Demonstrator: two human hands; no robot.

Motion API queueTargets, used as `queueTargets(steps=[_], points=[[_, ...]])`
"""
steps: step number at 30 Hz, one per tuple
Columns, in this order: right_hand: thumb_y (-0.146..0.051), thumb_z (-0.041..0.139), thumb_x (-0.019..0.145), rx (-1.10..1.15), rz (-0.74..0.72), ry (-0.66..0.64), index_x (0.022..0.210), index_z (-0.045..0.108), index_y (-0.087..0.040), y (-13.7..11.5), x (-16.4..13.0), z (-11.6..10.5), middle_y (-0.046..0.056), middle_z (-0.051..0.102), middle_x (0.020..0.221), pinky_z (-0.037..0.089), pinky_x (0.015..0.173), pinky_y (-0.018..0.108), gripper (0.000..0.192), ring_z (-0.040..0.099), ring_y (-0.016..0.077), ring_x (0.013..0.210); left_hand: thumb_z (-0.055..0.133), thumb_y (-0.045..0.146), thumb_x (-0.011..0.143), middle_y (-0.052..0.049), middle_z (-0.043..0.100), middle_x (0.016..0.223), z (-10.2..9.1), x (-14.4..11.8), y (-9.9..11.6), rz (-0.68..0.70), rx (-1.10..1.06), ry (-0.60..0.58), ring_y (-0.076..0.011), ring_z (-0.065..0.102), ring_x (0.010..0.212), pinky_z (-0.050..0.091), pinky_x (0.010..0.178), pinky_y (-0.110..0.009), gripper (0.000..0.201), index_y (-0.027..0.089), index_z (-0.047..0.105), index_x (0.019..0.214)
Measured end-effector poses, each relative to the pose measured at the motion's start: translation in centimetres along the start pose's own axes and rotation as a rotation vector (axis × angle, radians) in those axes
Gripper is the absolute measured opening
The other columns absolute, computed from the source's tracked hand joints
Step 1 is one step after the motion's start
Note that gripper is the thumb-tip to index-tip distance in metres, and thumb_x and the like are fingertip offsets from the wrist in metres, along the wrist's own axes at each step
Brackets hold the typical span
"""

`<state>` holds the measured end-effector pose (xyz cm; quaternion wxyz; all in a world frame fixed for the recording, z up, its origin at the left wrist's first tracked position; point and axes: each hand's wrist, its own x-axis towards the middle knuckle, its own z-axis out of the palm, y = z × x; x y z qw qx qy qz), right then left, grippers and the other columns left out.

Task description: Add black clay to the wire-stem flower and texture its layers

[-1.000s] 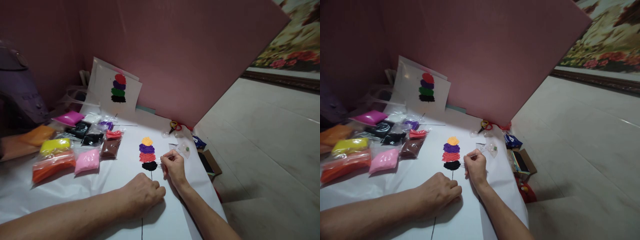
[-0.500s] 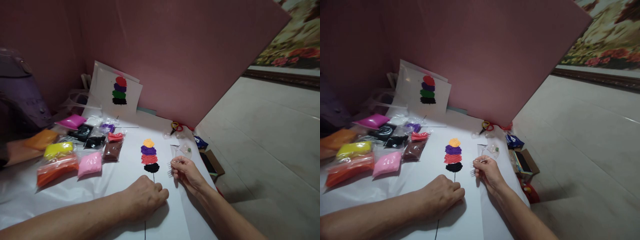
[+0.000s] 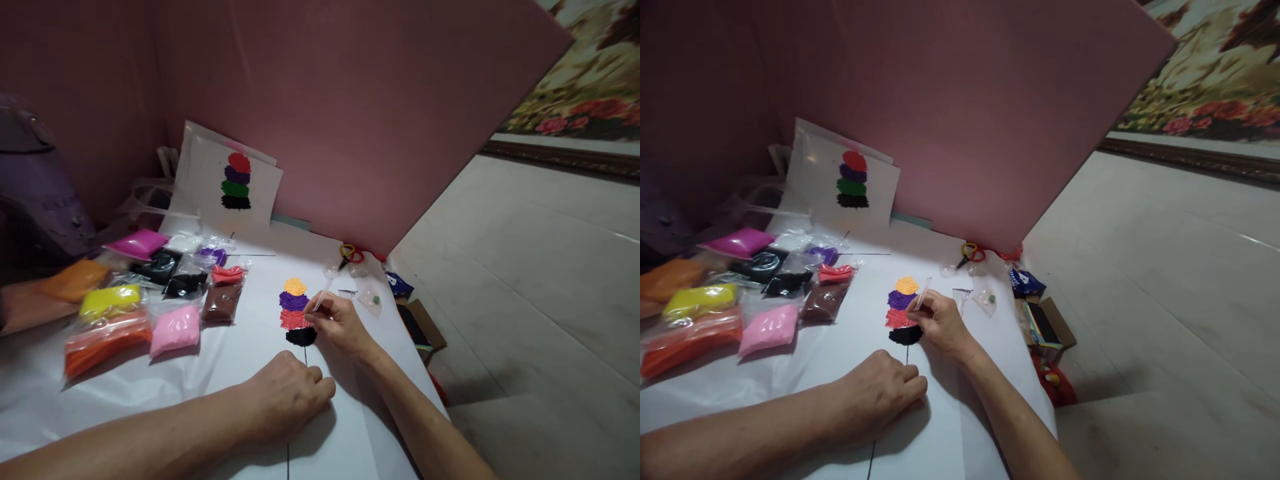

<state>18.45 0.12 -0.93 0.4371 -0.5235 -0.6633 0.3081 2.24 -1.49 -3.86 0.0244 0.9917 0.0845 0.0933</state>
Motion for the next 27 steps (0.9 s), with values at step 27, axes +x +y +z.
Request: queueTargets(steps=[27], points=[[-0.017, 0.06, 0.082, -0.124, -0.21, -0.025, 0.088, 0.054, -0.024, -1.1, -1.8, -0.4, -0.001, 0.066, 0.074, 0.046, 0.058, 0.026, 0.01, 0.059, 0.0142, 0.06, 0.052, 0.024, 0.094, 0.002, 0.057, 0.065, -1.1, -0.4, -2.1, -0.445, -0.794, 0.82, -0.011, 0.051, 0.057, 0.042, 0.054, -0.022, 0.018, 0.017, 0.061, 0.08]])
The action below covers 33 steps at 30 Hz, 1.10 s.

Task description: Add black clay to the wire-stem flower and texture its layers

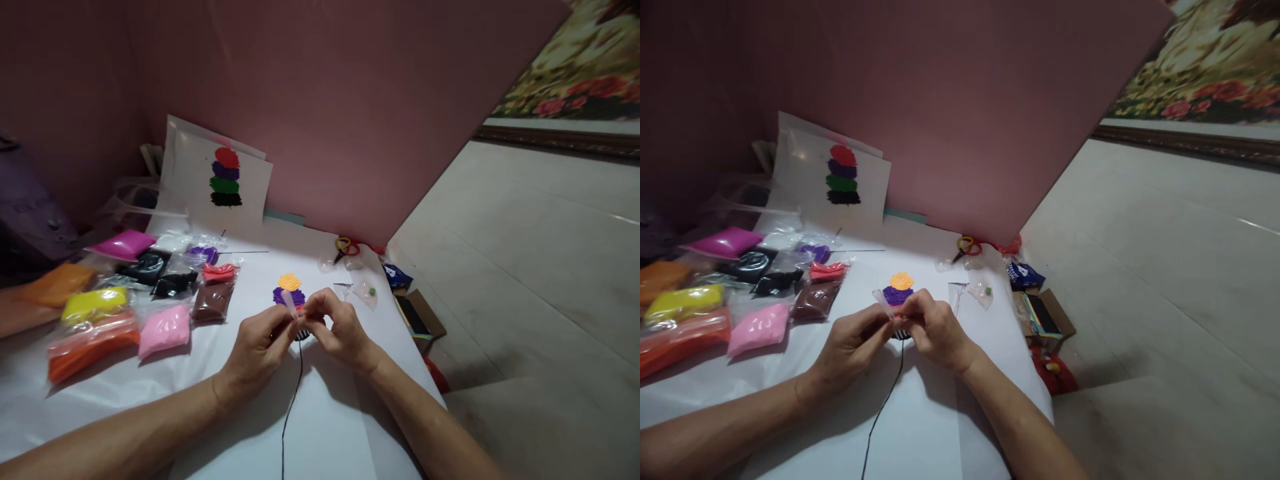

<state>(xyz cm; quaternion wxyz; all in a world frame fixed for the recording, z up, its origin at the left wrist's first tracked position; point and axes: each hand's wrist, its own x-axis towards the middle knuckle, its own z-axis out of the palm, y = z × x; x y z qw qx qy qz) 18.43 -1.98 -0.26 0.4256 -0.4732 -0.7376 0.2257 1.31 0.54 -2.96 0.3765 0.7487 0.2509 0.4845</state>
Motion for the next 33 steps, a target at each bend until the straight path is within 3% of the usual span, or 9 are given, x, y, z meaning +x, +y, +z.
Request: queueTargets(steps=[3, 6, 8, 11, 16, 18, 25, 33], points=[[-0.024, 0.065, 0.083, 0.077, 0.078, 0.117, 0.1, 0.055, -0.023, 0.9, 0.4, -0.1, -0.001, 0.067, 0.075, 0.046, 0.058, 0.025, 0.02, 0.06, 0.0142, 0.061, 0.054, 0.025, 0.093, 0.003, 0.057, 0.063, -0.1, 0.2, -0.1, -0.047, -0.02, 0.112, -0.0106, 0.053, 0.056, 0.043, 0.054, -0.021, 0.02, 0.017, 0.059, 0.075], [-0.033, 0.058, 0.09, 0.191, 0.187, 0.427, 0.101, 0.055, -0.021, 3.3, 0.7, 0.0, -0.001, 0.064, 0.073, 0.047, 0.055, 0.024, 0.016, 0.056, 0.0116, 0.057, 0.058, 0.027, 0.087, 0.004, 0.054, 0.062, -0.1, 0.6, -0.2, -0.114, -0.01, 0.258, -0.0098, 0.051, 0.052, 0.042, 0.049, -0.02, 0.017, 0.018, 0.056, 0.073], [-0.037, 0.055, 0.092, 0.249, 0.27, 0.513, 0.096, 0.055, -0.021, 5.1, 0.7, 0.3, -0.003, 0.061, 0.07, 0.044, 0.047, 0.021, 0.017, 0.05, 0.0097, 0.05, 0.059, 0.028, 0.084, 0.006, 0.05, 0.058, -0.1, 0.9, -0.2, -0.155, 0.039, 0.294, -0.0091, 0.048, 0.048, 0.039, 0.045, -0.019, 0.019, 0.02, 0.05, 0.069], [-0.038, 0.054, 0.092, 0.232, 0.303, 0.454, 0.094, 0.059, -0.02, 6.8, 0.5, 0.7, -0.004, 0.06, 0.068, 0.046, 0.05, 0.021, 0.018, 0.048, 0.0082, 0.047, 0.055, 0.031, 0.084, 0.009, 0.041, 0.051, -0.2, 1.2, -0.1, -0.233, 0.123, 0.24, -0.0083, 0.039, 0.042, 0.031, 0.041, -0.019, 0.024, 0.022, 0.043, 0.066], [-0.034, 0.054, 0.092, 0.148, 0.276, 0.369, 0.089, 0.061, -0.021, 6.7, 0.3, 0.6, -0.004, 0.06, 0.065, 0.048, 0.053, 0.023, 0.016, 0.051, 0.0097, 0.047, 0.049, 0.036, 0.087, 0.004, 0.055, 0.059, -0.4, 1.3, 0.1, -0.358, 0.142, 0.042, -0.0115, 0.047, 0.049, 0.035, 0.047, -0.023, 0.021, 0.02, 0.053, 0.074], [-0.033, 0.053, 0.092, 0.11, 0.269, 0.347, 0.087, 0.061, -0.021, 6.4, 0.4, 0.5, -0.004, 0.06, 0.063, 0.047, 0.053, 0.023, 0.015, 0.052, 0.0106, 0.048, 0.048, 0.036, 0.087, 0.004, 0.054, 0.057, -0.5, 1.2, 0.1, -0.376, 0.181, -0.002, -0.0121, 0.046, 0.05, 0.035, 0.049, -0.023, 0.022, 0.019, 0.054, 0.073], [-0.026, 0.052, 0.09, -0.042, 0.242, 0.28, 0.084, 0.062, -0.02, 6.4, 0.5, 0.4, -0.002, 0.062, 0.06, 0.042, 0.052, 0.024, 0.014, 0.054, 0.0126, 0.05, 0.046, 0.04, 0.088, 0.006, 0.049, 0.052, -0.7, 0.8, 0.5, -0.414, 0.185, -0.028, -0.0117, 0.042, 0.046, 0.032, 0.047, -0.024, 0.024, 0.021, 0.052, 0.074], [-0.024, 0.052, 0.089, -0.021, 0.239, 0.276, 0.083, 0.063, -0.021, 6.7, 0.6, 0.4, -0.003, 0.061, 0.059, 0.042, 0.053, 0.024, 0.013, 0.054, 0.0129, 0.05, 0.051, 0.041, 0.079, 0.002, 0.058, 0.062, -0.6, 1.0, -0.3, -0.488, 0.153, -0.06, -0.0125, 0.048, 0.046, 0.035, 0.046, -0.024, 0.022, 0.02, 0.055, 0.079]])
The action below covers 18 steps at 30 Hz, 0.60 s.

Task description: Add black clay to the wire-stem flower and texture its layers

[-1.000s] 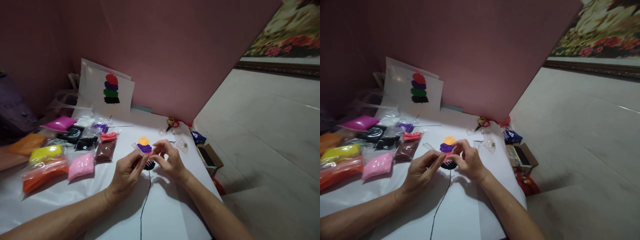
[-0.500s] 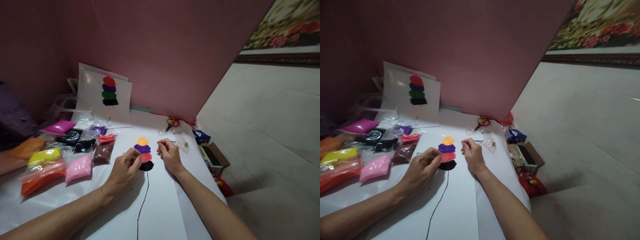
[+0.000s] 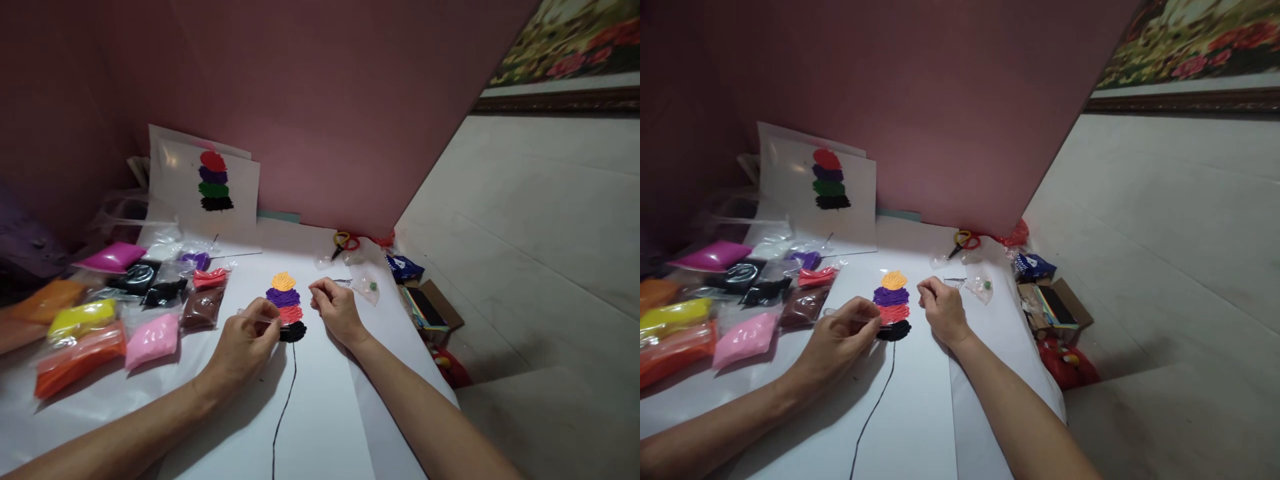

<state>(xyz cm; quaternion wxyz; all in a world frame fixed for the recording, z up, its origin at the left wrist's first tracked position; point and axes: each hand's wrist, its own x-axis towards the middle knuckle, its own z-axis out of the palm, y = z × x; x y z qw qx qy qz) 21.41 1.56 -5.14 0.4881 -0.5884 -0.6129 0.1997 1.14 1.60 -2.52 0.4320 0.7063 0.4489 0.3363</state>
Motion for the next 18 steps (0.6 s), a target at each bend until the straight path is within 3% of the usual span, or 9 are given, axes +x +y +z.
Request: queueTargets(steps=[6, 18], points=[[-0.024, 0.053, 0.088, 0.009, 0.01, -0.002, 0.082, 0.063, -0.02, 0.0, 0.1, 0.0, -0.003, 0.061, 0.058, 0.042, 0.053, 0.024, 0.013, 0.054, 0.0129, 0.05, 0.049, 0.044, 0.078, -0.002, 0.063, 0.063, 0.0, 0.4, 0.1, -0.004, 0.055, -0.003, -0.0143, 0.052, 0.052, 0.036, 0.049, -0.025, 0.028, 0.018, 0.06, 0.078], [-0.024, 0.054, 0.088, 0.004, 0.023, -0.002, 0.081, 0.064, -0.021, 0.0, 0.1, 0.0, -0.002, 0.061, 0.058, 0.042, 0.052, 0.024, 0.013, 0.053, 0.0123, 0.049, 0.043, 0.033, 0.079, -0.001, 0.062, 0.06, 0.4, 0.7, -1.0, 0.086, 0.138, -0.013, -0.0171, 0.056, 0.057, 0.039, 0.054, -0.027, 0.019, 0.02, 0.056, 0.076]])
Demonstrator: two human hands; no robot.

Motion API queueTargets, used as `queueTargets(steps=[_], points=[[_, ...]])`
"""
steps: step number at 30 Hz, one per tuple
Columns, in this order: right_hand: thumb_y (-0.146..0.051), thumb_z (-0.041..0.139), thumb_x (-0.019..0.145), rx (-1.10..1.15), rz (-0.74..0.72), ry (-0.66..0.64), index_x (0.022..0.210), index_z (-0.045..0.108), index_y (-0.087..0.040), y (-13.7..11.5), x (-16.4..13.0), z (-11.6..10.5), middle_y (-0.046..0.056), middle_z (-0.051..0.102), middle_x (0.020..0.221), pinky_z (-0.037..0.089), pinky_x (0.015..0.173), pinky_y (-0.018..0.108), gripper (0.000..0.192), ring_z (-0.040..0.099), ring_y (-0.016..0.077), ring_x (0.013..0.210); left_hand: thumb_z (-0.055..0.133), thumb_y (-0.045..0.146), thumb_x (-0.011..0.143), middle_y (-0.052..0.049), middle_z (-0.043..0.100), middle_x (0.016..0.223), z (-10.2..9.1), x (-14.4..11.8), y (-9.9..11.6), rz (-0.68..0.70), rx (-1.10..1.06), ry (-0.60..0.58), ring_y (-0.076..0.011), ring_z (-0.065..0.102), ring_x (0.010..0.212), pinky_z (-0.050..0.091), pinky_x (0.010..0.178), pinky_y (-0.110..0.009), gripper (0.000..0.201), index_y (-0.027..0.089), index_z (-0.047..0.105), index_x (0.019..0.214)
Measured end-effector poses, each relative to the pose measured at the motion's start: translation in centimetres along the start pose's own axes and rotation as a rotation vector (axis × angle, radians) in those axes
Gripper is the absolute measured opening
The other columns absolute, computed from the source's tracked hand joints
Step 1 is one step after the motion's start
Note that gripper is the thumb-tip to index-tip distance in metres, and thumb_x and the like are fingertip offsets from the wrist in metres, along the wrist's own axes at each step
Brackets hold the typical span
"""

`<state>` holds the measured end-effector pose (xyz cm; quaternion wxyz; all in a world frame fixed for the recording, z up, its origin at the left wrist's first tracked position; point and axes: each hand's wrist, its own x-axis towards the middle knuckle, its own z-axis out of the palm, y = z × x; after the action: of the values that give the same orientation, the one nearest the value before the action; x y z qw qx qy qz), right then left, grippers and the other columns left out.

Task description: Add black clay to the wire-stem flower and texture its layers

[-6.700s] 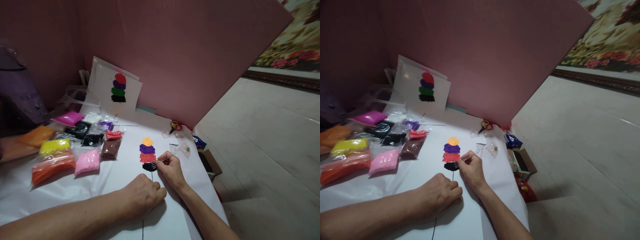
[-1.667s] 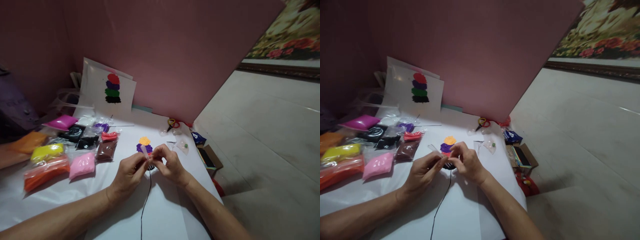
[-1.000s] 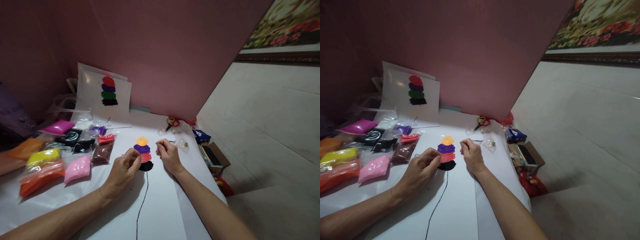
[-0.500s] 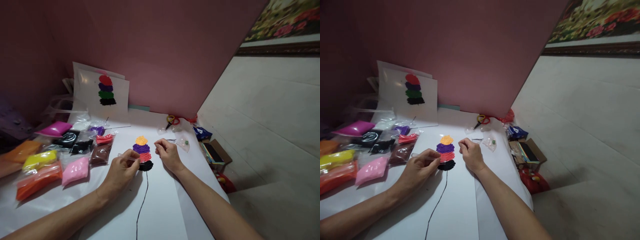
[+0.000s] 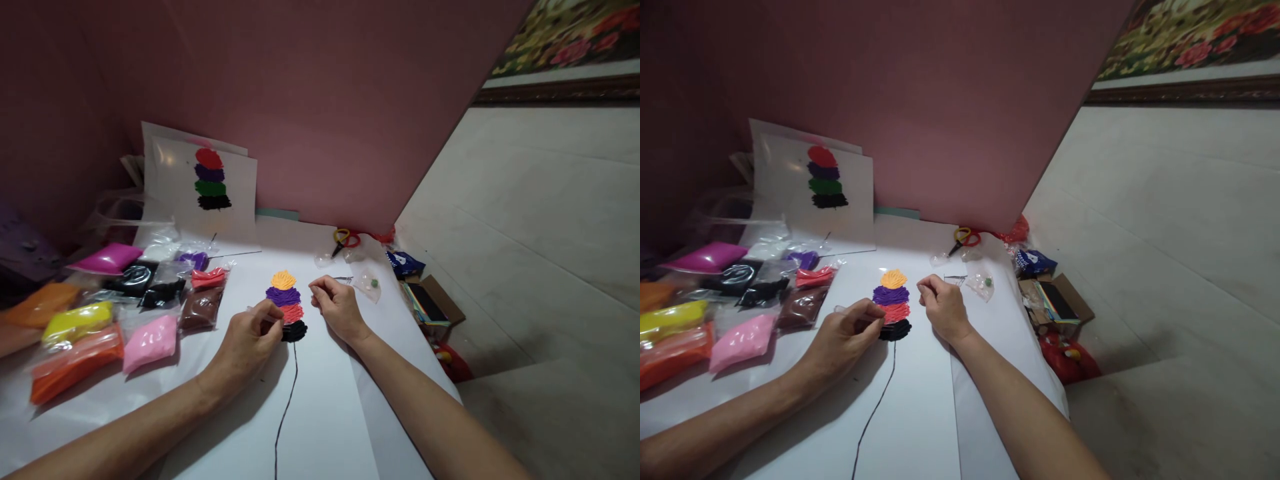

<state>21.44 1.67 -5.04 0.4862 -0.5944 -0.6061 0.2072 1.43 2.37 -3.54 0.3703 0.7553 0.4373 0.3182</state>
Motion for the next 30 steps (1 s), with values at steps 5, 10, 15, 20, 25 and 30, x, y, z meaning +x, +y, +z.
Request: queueTargets(steps=[5, 10, 15, 20, 25, 30], points=[[-0.024, 0.054, 0.088, -0.01, 0.004, -0.002, 0.082, 0.064, -0.02, 0.05, 0.0, -0.03, -0.002, 0.062, 0.059, 0.043, 0.052, 0.024, 0.013, 0.054, 0.0126, 0.05, 0.042, 0.029, 0.078, -0.001, 0.063, 0.059, -0.02, -0.04, -0.09, 0.053, 0.055, 0.021, -0.0166, 0.056, 0.053, 0.041, 0.053, -0.027, 0.016, 0.02, 0.055, 0.078], [-0.024, 0.054, 0.088, -0.021, 0.008, -0.005, 0.082, 0.064, -0.021, 0.06, -0.01, -0.04, -0.002, 0.063, 0.06, 0.042, 0.053, 0.024, 0.013, 0.055, 0.0129, 0.051, 0.043, 0.027, 0.08, -0.001, 0.064, 0.062, -0.14, -0.15, 0.08, 0.076, 0.067, 0.024, -0.0162, 0.058, 0.054, 0.043, 0.054, -0.027, 0.014, 0.02, 0.055, 0.079], [-0.024, 0.054, 0.088, -0.021, 0.009, -0.006, 0.082, 0.064, -0.021, 0.09, -0.03, -0.03, -0.002, 0.063, 0.06, 0.043, 0.054, 0.024, 0.013, 0.055, 0.0129, 0.052, 0.043, 0.025, 0.08, 0.0, 0.061, 0.059, -0.17, -0.14, 0.13, 0.129, 0.102, 0.048, -0.015, 0.055, 0.051, 0.042, 0.052, -0.027, 0.013, 0.02, 0.054, 0.076], [-0.024, 0.054, 0.088, -0.024, 0.007, -0.007, 0.081, 0.064, -0.021, 0.06, -0.02, -0.1, -0.002, 0.063, 0.06, 0.044, 0.055, 0.024, 0.013, 0.056, 0.0135, 0.053, 0.043, 0.021, 0.079, 0.001, 0.06, 0.06, -0.11, -0.21, 0.06, 0.173, 0.119, 0.088, -0.0146, 0.053, 0.05, 0.041, 0.052, -0.027, 0.012, 0.02, 0.054, 0.074], [-0.024, 0.054, 0.088, -0.027, 0.012, -0.007, 0.082, 0.064, -0.021, 0.01, 0.0, -0.14, -0.002, 0.063, 0.06, 0.044, 0.055, 0.024, 0.013, 0.057, 0.0138, 0.054, 0.043, 0.02, 0.078, 0.0, 0.062, 0.062, -0.07, -0.32, 0.15, 0.174, 0.134, 0.093, -0.0151, 0.054, 0.053, 0.041, 0.053, -0.027, 0.012, 0.021, 0.055, 0.073], [-0.024, 0.055, 0.088, -0.013, 0.022, -0.004, 0.082, 0.064, -0.021, 0.04, 0.0, -0.12, -0.002, 0.063, 0.059, 0.044, 0.054, 0.024, 0.012, 0.057, 0.0137, 0.053, 0.043, 0.022, 0.078, -0.001, 0.062, 0.062, -0.03, -0.32, 0.45, 0.177, 0.147, 0.118, -0.0154, 0.054, 0.052, 0.04, 0.052, -0.027, 0.013, 0.021, 0.053, 0.071]])
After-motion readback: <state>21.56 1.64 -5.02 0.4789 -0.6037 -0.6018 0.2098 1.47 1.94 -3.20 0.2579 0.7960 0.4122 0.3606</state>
